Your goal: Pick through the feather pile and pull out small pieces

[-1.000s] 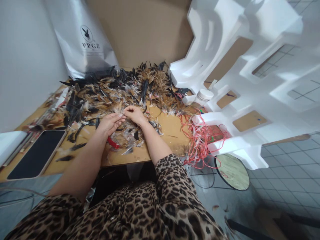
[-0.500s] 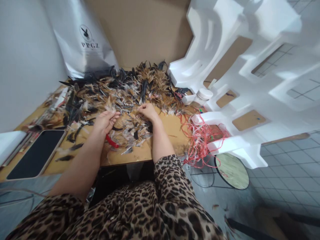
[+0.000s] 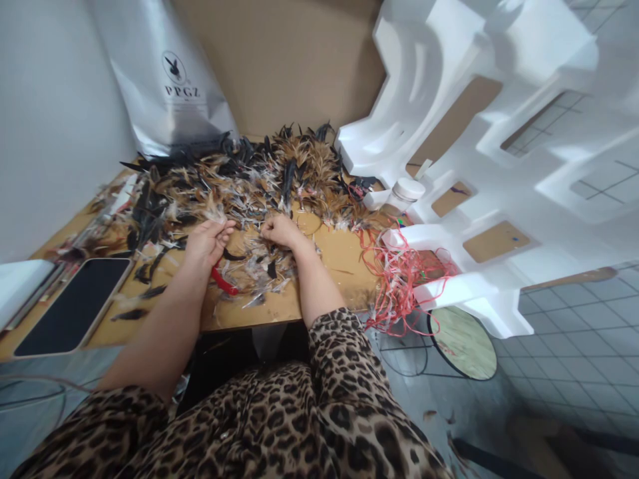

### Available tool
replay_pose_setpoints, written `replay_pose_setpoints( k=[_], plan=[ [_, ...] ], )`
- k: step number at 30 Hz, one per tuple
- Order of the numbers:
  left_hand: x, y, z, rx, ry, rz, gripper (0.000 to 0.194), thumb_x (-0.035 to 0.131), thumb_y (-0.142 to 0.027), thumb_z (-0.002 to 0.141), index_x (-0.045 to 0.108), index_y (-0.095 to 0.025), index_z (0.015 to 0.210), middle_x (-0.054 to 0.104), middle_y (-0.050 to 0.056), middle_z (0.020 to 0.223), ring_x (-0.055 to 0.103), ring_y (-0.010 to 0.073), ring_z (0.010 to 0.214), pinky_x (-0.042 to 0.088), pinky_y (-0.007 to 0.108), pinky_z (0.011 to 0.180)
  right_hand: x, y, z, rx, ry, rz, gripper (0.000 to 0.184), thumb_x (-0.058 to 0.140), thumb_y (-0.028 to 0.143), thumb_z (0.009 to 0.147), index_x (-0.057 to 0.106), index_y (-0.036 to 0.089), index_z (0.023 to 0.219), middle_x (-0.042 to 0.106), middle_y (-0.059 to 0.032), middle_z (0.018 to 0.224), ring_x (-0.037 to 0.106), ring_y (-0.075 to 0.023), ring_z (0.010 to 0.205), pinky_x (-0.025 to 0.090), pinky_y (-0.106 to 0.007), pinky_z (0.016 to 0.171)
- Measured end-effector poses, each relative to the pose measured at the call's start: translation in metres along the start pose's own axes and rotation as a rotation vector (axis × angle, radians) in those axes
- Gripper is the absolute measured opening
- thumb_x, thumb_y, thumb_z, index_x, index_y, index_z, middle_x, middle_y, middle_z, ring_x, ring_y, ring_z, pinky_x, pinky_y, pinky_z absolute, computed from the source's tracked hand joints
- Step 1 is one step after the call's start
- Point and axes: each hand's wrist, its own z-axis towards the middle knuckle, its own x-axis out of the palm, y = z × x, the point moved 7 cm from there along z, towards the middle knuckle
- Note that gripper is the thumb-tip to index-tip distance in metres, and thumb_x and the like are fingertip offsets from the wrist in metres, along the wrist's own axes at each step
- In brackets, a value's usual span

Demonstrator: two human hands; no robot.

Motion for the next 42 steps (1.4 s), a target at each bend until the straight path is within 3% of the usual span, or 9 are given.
replay_pose_setpoints(
  k=[8, 12, 16, 23, 32, 35, 38, 40, 42],
  plan=[
    [0.001, 0.003, 0.002, 0.0, 0.032, 0.006, 0.007, 0.065, -0.015, 0.069, 0.061, -0.01, 0.071, 0.068, 0.006, 0.068, 0.059, 0.006, 0.051, 0.039, 0.012, 0.042, 0.011, 0.009, -0.002, -0.016, 0.065, -0.208, 0.013, 0.055, 0.019, 0.065, 0.067, 0.014, 0.066, 0.063, -0.0012, 0.062, 0.049, -0.0084, 0.056, 0.032, -0.02, 0.056],
    [0.0, 0.005, 0.003, -0.009, 0.043, 0.004, 0.007, 0.065, -0.015, 0.069, 0.061, -0.01, 0.07, 0.069, 0.007, 0.069, 0.06, 0.0066, 0.052, 0.04, 0.011, 0.042, 0.003, 0.015, -0.002, -0.084, 0.007, -0.133, 0.017, 0.051, 0.021, 0.069, 0.065, 0.013, 0.067, 0.062, -0.0009, 0.063, 0.049, -0.0085, 0.058, 0.034, -0.02, 0.059],
    [0.001, 0.005, 0.001, -0.035, 0.051, 0.005, 0.006, 0.064, -0.014, 0.071, 0.06, -0.01, 0.069, 0.069, 0.008, 0.07, 0.06, 0.0066, 0.052, 0.041, 0.011, 0.042, -0.015, 0.026, -0.004, -0.2, -0.141, -0.036, 0.015, 0.051, 0.022, 0.071, 0.062, 0.012, 0.069, 0.06, -0.0017, 0.07, 0.051, -0.0093, 0.064, 0.036, -0.021, 0.063],
    [0.012, 0.015, -0.007, -0.248, 0.175, -0.029, 0.005, 0.059, -0.007, 0.075, 0.058, -0.009, 0.071, 0.069, 0.01, 0.074, 0.06, 0.0055, 0.051, 0.043, 0.009, 0.042, -0.029, 0.056, -0.015, -0.391, -0.345, -0.225, 0.015, 0.047, 0.019, 0.079, 0.061, 0.015, 0.083, 0.058, -0.0062, 0.089, 0.05, -0.0161, 0.087, 0.034, -0.029, 0.08],
    [0.018, 0.019, -0.016, -0.409, 0.256, -0.148, 0.006, 0.057, -0.007, 0.077, 0.06, -0.01, 0.073, 0.068, 0.007, 0.079, 0.059, 0.0029, 0.055, 0.041, 0.005, 0.041, -0.012, 0.073, -0.021, -0.467, -0.294, -0.443, 0.025, 0.04, 0.03, 0.088, 0.062, 0.019, 0.09, 0.057, -0.0084, 0.1, 0.044, -0.0196, 0.096, 0.027, -0.034, 0.083],
    [0.019, 0.016, -0.016, -0.356, 0.243, -0.117, 0.006, 0.061, -0.005, 0.072, 0.06, -0.01, 0.07, 0.065, 0.004, 0.072, 0.056, 0.0013, 0.053, 0.04, 0.005, 0.042, -0.011, 0.071, -0.019, -0.435, -0.297, -0.374, 0.023, 0.042, 0.029, 0.086, 0.062, 0.018, 0.092, 0.056, -0.0086, 0.103, 0.044, -0.0196, 0.099, 0.028, -0.034, 0.086],
    [0.019, 0.011, -0.012, -0.243, 0.234, -0.06, 0.007, 0.065, -0.006, 0.069, 0.06, -0.009, 0.065, 0.065, 0.005, 0.069, 0.055, 0.002, 0.052, 0.042, 0.007, 0.044, -0.018, 0.063, -0.018, -0.354, -0.395, -0.167, 0.022, 0.044, 0.027, 0.084, 0.061, 0.016, 0.094, 0.055, -0.0091, 0.103, 0.046, -0.0176, 0.098, 0.032, -0.032, 0.087],
    [0.019, 0.007, -0.01, -0.157, 0.222, -0.021, 0.007, 0.066, -0.009, 0.068, 0.06, -0.009, 0.065, 0.066, 0.006, 0.069, 0.056, 0.0031, 0.053, 0.043, 0.009, 0.046, -0.022, 0.055, -0.016, -0.268, -0.457, 0.013, 0.023, 0.045, 0.03, 0.083, 0.061, 0.015, 0.091, 0.056, -0.0077, 0.096, 0.049, -0.015, 0.09, 0.036, -0.028, 0.083],
    [0.019, 0.003, -0.009, -0.076, 0.205, 0.015, 0.008, 0.068, -0.012, 0.067, 0.061, -0.009, 0.065, 0.067, 0.007, 0.069, 0.058, 0.0043, 0.054, 0.043, 0.01, 0.047, -0.018, 0.046, -0.011, -0.168, -0.427, 0.197, 0.026, 0.048, 0.036, 0.081, 0.061, 0.014, 0.083, 0.058, -0.0042, 0.083, 0.05, -0.0121, 0.077, 0.039, -0.025, 0.074]
  ],
)
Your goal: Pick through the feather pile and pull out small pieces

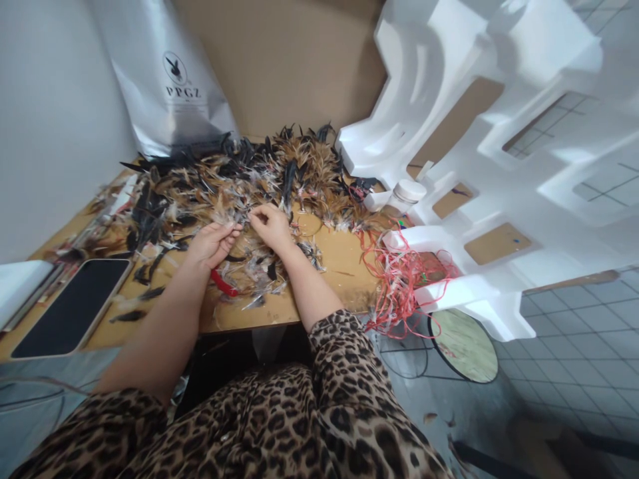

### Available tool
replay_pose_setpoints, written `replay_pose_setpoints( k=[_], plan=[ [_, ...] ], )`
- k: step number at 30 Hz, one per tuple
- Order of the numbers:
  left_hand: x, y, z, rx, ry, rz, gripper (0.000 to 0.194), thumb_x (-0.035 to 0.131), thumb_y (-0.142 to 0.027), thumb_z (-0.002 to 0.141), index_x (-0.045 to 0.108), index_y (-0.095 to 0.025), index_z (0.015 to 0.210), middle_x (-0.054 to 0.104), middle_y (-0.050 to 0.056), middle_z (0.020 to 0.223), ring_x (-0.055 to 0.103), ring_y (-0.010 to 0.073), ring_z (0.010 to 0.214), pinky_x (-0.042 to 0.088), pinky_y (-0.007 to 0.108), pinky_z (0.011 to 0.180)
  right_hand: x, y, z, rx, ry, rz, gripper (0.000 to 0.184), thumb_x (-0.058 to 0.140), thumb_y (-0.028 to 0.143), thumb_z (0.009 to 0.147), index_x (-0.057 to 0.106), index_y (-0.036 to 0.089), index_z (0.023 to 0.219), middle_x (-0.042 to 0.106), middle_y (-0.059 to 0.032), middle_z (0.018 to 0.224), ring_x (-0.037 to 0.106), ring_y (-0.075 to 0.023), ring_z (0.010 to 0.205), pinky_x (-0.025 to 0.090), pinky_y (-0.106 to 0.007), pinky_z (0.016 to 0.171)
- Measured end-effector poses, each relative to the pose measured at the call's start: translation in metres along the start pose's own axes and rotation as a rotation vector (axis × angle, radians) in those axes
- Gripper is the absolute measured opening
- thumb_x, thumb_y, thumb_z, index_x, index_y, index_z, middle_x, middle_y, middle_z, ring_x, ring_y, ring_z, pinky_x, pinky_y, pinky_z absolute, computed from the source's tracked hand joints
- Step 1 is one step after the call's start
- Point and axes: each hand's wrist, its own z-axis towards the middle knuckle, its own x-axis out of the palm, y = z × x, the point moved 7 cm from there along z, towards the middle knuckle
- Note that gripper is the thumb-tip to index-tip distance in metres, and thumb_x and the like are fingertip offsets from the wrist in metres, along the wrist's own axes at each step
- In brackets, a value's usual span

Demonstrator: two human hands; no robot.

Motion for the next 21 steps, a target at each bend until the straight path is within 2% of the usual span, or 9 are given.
replay_pose_setpoints(
  k=[3, 5, 9, 14, 17, 21],
  plan=[
    [0.002, -0.004, -0.001, 0.09, -0.008, 0.09, 0.012, 0.071, -0.017, 0.064, 0.065, -0.009, 0.07, 0.068, 0.007, 0.071, 0.06, 0.006, 0.056, 0.044, 0.012, 0.05, 0.017, -0.014, -0.002, 0.204, 0.122, 0.252, 0.033, 0.053, 0.045, 0.075, 0.062, 0.014, 0.075, 0.055, 0.0012, 0.065, 0.045, -0.0081, 0.061, 0.036, -0.021, 0.062],
    [0.005, -0.005, -0.003, 0.118, 0.016, 0.175, 0.017, 0.072, -0.021, 0.063, 0.067, -0.008, 0.073, 0.068, 0.008, 0.071, 0.059, 0.0065, 0.054, 0.044, 0.013, 0.05, 0.028, -0.021, -0.005, 0.316, 0.181, 0.423, 0.035, 0.057, 0.048, 0.071, 0.062, 0.013, 0.073, 0.053, 0.0029, 0.061, 0.042, -0.006, 0.055, 0.033, -0.02, 0.057],
    [0.011, -0.002, -0.004, 0.11, 0.066, 0.271, 0.021, 0.072, -0.025, 0.063, 0.068, -0.007, 0.073, 0.069, 0.01, 0.072, 0.06, 0.0078, 0.053, 0.044, 0.015, 0.049, 0.042, -0.034, -0.009, 0.47, 0.195, 0.721, 0.032, 0.067, 0.042, 0.06, 0.059, 0.013, 0.069, 0.054, 0.0038, 0.058, 0.042, -0.0043, 0.052, 0.032, -0.019, 0.054],
    [0.005, 0.003, -0.003, 0.006, 0.024, 0.187, 0.019, 0.072, -0.021, 0.063, 0.066, -0.008, 0.076, 0.07, 0.012, 0.077, 0.063, 0.0094, 0.057, 0.042, 0.013, 0.046, 0.04, -0.041, -0.006, 0.488, 0.119, 0.835, 0.03, 0.071, 0.039, 0.057, 0.057, 0.015, 0.066, 0.049, 0.0066, 0.052, 0.039, -0.0035, 0.048, 0.03, -0.018, 0.051],
    [0.0, 0.005, -0.001, -0.039, -0.028, 0.136, 0.014, 0.07, -0.018, 0.065, 0.063, -0.008, 0.073, 0.07, 0.011, 0.074, 0.063, 0.0089, 0.056, 0.04, 0.012, 0.044, 0.035, -0.038, -0.005, 0.462, 0.085, 0.81, 0.029, 0.072, 0.039, 0.057, 0.058, 0.015, 0.066, 0.048, 0.007, 0.052, 0.038, -0.0033, 0.048, 0.03, -0.018, 0.05],
    [0.0, 0.008, -0.001, -0.064, -0.019, 0.123, 0.013, 0.069, -0.016, 0.066, 0.064, -0.008, 0.076, 0.069, 0.011, 0.072, 0.063, 0.0089, 0.055, 0.039, 0.012, 0.043, 0.033, -0.031, -0.007, 0.455, 0.094, 0.717, 0.028, 0.07, 0.038, 0.057, 0.061, 0.014, 0.069, 0.054, 0.0051, 0.057, 0.043, -0.0045, 0.053, 0.035, -0.019, 0.056]
  ],
)
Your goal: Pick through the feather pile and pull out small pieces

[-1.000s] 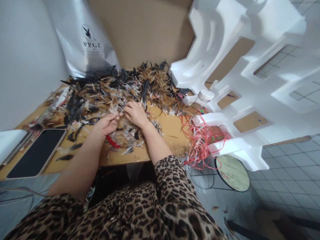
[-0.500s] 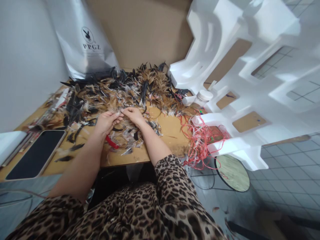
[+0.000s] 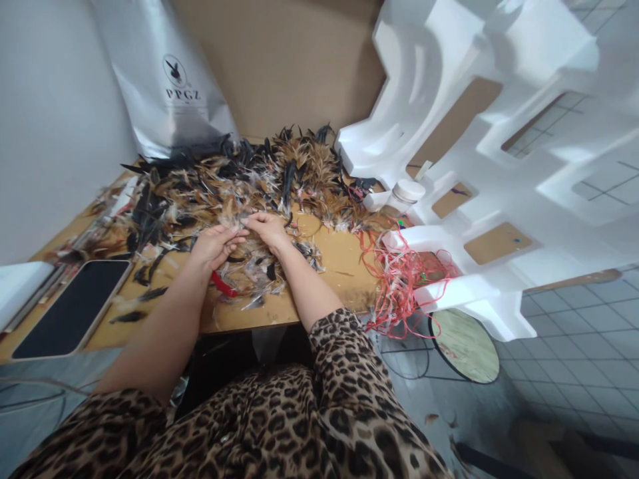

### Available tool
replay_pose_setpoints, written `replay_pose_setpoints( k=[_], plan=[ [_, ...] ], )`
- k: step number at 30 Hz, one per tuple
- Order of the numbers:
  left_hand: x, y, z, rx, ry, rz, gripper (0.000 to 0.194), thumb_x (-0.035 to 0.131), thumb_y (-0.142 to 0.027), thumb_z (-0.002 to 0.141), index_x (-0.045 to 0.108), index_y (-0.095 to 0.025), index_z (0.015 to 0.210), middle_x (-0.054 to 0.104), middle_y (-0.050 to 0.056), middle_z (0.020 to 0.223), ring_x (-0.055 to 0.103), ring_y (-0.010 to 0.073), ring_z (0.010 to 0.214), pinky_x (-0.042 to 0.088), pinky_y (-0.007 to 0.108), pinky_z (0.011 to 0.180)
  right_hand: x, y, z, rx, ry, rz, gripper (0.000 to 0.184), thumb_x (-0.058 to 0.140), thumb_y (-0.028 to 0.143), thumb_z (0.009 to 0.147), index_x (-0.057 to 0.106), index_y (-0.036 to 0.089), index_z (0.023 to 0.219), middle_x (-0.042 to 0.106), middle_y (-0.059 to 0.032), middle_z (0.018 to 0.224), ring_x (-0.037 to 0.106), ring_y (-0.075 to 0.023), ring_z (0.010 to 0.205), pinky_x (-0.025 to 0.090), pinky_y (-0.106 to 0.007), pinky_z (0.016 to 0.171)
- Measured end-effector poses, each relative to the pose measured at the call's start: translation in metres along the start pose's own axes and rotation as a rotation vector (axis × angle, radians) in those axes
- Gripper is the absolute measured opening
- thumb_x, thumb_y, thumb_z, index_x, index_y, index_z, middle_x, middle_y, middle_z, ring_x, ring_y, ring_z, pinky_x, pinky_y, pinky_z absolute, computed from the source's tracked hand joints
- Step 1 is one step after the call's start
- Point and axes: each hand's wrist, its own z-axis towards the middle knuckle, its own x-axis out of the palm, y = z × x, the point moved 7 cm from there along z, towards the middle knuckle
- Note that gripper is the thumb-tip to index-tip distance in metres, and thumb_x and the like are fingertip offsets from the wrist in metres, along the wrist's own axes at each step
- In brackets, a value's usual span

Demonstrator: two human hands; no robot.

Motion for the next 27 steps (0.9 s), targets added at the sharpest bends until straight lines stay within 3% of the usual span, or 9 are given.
replay_pose_setpoints(
  k=[4, 13, 27],
  plan=[
    [0.001, 0.002, 0.001, 0.003, 0.026, 0.007, 0.015, 0.068, -0.014, 0.067, 0.065, -0.007, 0.08, 0.069, 0.01, 0.071, 0.062, 0.0085, 0.055, 0.039, 0.011, 0.042, 0.002, 0.003, -0.002, -0.05, 0.006, -0.107, 0.027, 0.068, 0.038, 0.06, 0.062, 0.014, 0.069, 0.057, 0.004, 0.061, 0.045, -0.0052, 0.056, 0.037, -0.019, 0.06],
    [0.001, 0.001, 0.001, 0.02, 0.003, 0.036, 0.008, 0.068, -0.013, 0.065, 0.064, -0.007, 0.069, 0.067, 0.009, 0.064, 0.06, 0.0071, 0.05, 0.043, 0.012, 0.045, 0.001, 0.003, -0.001, -0.088, 0.01, -0.208, 0.027, 0.067, 0.039, 0.062, 0.063, 0.014, 0.07, 0.058, 0.0033, 0.062, 0.046, -0.0057, 0.057, 0.038, -0.019, 0.061],
    [0.005, 0.004, -0.001, -0.024, 0.045, 0.122, 0.013, 0.069, -0.017, 0.065, 0.066, -0.007, 0.073, 0.069, 0.013, 0.072, 0.062, 0.0098, 0.053, 0.04, 0.013, 0.042, 0.002, -0.012, 0.003, 0.054, 0.07, -0.02, 0.026, 0.072, 0.035, 0.055, 0.06, 0.015, 0.068, 0.058, 0.0045, 0.062, 0.05, -0.0058, 0.057, 0.039, -0.019, 0.06]
  ],
)
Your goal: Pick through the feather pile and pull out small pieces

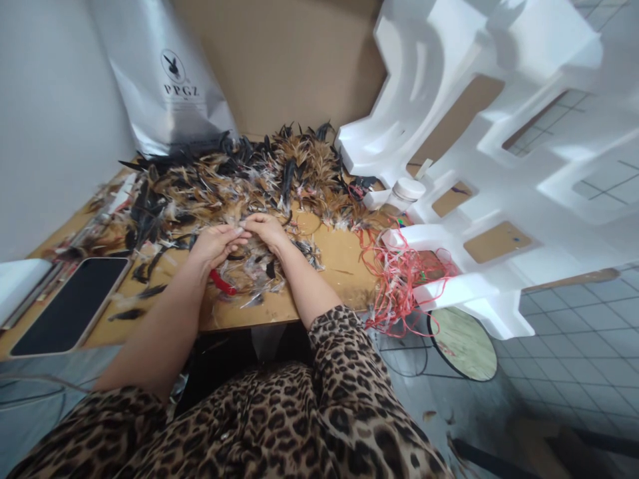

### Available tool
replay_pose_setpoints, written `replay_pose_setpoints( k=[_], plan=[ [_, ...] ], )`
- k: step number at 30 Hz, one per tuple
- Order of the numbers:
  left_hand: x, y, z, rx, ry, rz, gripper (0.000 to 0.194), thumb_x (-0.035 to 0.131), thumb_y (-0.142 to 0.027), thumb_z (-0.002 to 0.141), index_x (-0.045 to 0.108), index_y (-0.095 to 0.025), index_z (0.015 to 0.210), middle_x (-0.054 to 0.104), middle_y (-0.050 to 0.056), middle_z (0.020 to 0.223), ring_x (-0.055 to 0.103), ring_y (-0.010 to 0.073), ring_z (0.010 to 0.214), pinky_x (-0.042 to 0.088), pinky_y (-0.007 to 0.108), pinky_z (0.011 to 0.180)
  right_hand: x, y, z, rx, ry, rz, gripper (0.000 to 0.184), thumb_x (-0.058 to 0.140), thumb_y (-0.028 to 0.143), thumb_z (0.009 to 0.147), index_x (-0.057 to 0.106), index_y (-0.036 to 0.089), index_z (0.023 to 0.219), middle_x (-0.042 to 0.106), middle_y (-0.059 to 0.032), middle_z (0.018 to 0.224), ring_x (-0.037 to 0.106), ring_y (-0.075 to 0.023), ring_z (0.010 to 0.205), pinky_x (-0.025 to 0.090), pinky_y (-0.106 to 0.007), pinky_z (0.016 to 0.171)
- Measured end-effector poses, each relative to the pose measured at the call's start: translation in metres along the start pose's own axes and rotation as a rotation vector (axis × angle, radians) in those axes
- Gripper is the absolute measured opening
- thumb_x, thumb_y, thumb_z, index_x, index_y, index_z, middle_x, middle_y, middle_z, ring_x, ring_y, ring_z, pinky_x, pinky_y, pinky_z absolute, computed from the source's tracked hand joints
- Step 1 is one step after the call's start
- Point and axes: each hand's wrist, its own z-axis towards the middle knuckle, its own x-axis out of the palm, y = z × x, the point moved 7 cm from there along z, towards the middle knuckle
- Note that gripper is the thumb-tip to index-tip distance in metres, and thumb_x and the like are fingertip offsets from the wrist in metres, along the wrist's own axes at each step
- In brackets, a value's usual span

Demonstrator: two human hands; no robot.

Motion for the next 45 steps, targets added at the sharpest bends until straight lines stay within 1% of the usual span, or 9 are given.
replay_pose_setpoints(
  k=[5, 11, 15, 21, 24, 31, 36, 39, 45],
  plan=[
    [-0.006, -0.009, -0.001, 0.067, -0.065, 0.011, 0.013, 0.069, -0.019, 0.065, 0.065, -0.008, 0.071, 0.069, 0.01, 0.07, 0.06, 0.0079, 0.05, 0.04, 0.013, 0.042, -0.01, 0.01, 0.0, -0.044, 0.03, -0.098, 0.029, 0.069, 0.037, 0.06, 0.066, 0.014, 0.078, 0.061, 0.0024, 0.064, 0.049, -0.0059, 0.057, 0.039, -0.019, 0.059],
    [-0.029, -0.021, 0.001, 0.212, -0.248, -0.18, 0.011, 0.067, -0.019, 0.068, 0.063, -0.011, 0.072, 0.069, 0.007, 0.073, 0.06, 0.0058, 0.052, 0.04, 0.011, 0.043, -0.034, 0.023, -0.003, -0.104, 0.022, -0.618, 0.018, 0.061, 0.027, 0.065, 0.067, 0.011, 0.072, 0.061, 0.0002, 0.063, 0.049, -0.007, 0.057, 0.039, -0.02, 0.06],
    [-0.033, -0.021, 0.002, 0.229, -0.256, -0.22, 0.011, 0.068, -0.019, 0.068, 0.063, -0.011, 0.073, 0.069, 0.006, 0.072, 0.06, 0.0055, 0.053, 0.039, 0.011, 0.042, -0.033, 0.015, -0.004, -0.072, 0.124, -0.961, 0.015, 0.059, 0.023, 0.066, 0.069, 0.014, 0.073, 0.064, 0.0, 0.067, 0.052, -0.008, 0.061, 0.037, -0.019, 0.061],
    [-0.031, -0.021, 0.001, 0.223, -0.247, -0.221, 0.009, 0.067, -0.018, 0.068, 0.064, -0.011, 0.073, 0.069, 0.006, 0.072, 0.059, 0.0053, 0.052, 0.039, 0.011, 0.042, -0.021, 0.014, -0.005, -0.141, 0.127, -1.259, 0.016, 0.06, 0.022, 0.065, 0.069, 0.018, 0.078, 0.067, -0.0018, 0.078, 0.056, -0.0114, 0.071, 0.037, -0.02, 0.065],
    [-0.031, -0.022, 0.001, 0.229, -0.255, -0.223, 0.009, 0.066, -0.018, 0.069, 0.064, -0.011, 0.074, 0.069, 0.006, 0.072, 0.059, 0.0051, 0.052, 0.039, 0.011, 0.043, -0.018, 0.013, -0.005, -0.143, 0.129, -1.261, 0.013, 0.055, 0.02, 0.068, 0.068, 0.015, 0.07, 0.067, -0.0034, 0.073, 0.055, -0.011, 0.067, 0.037, -0.02, 0.064],
    [-0.038, -0.023, 0.002, 0.262, -0.322, -0.265, 0.013, 0.068, -0.02, 0.066, 0.062, -0.01, 0.071, 0.069, 0.006, 0.072, 0.059, 0.0052, 0.052, 0.038, 0.012, 0.041, -0.025, 0.015, -0.002, -0.168, 0.146, -0.929, 0.018, 0.055, 0.024, 0.069, 0.068, 0.011, 0.072, 0.063, -0.0004, 0.065, 0.052, -0.0083, 0.061, 0.037, -0.019, 0.061],
    [-0.041, -0.023, 0.003, 0.268, -0.344, -0.291, 0.013, 0.069, -0.021, 0.065, 0.061, -0.011, 0.07, 0.068, 0.005, 0.071, 0.058, 0.0046, 0.052, 0.038, 0.011, 0.042, -0.04, 0.02, 0.005, -0.142, -0.045, -0.858, 0.018, 0.054, 0.02, 0.07, 0.068, 0.012, 0.078, 0.065, -0.0011, 0.071, 0.054, -0.0095, 0.065, 0.04, -0.021, 0.065],
    [-0.04, -0.023, 0.004, 0.276, -0.343, -0.305, 0.014, 0.069, -0.021, 0.065, 0.06, -0.011, 0.069, 0.068, 0.005, 0.07, 0.058, 0.0045, 0.051, 0.037, 0.011, 0.041, -0.034, 0.031, 0.006, -0.211, -0.085, -0.931, 0.019, 0.052, 0.02, 0.072, 0.067, 0.013, 0.08, 0.064, -0.001, 0.074, 0.055, -0.0106, 0.069, 0.041, -0.022, 0.07],
    [-0.041, -0.022, 0.005, 0.278, -0.332, -0.322, 0.011, 0.068, -0.019, 0.066, 0.061, -0.011, 0.07, 0.068, 0.005, 0.068, 0.057, 0.0047, 0.05, 0.037, 0.011, 0.041, 0.017, 0.046, 0.003, -0.403, 0.052, -1.399, 0.022, 0.049, 0.024, 0.079, 0.067, 0.022, 0.091, 0.062, -0.0045, 0.093, 0.054, -0.018, 0.089, 0.036, -0.032, 0.082]
  ],
)
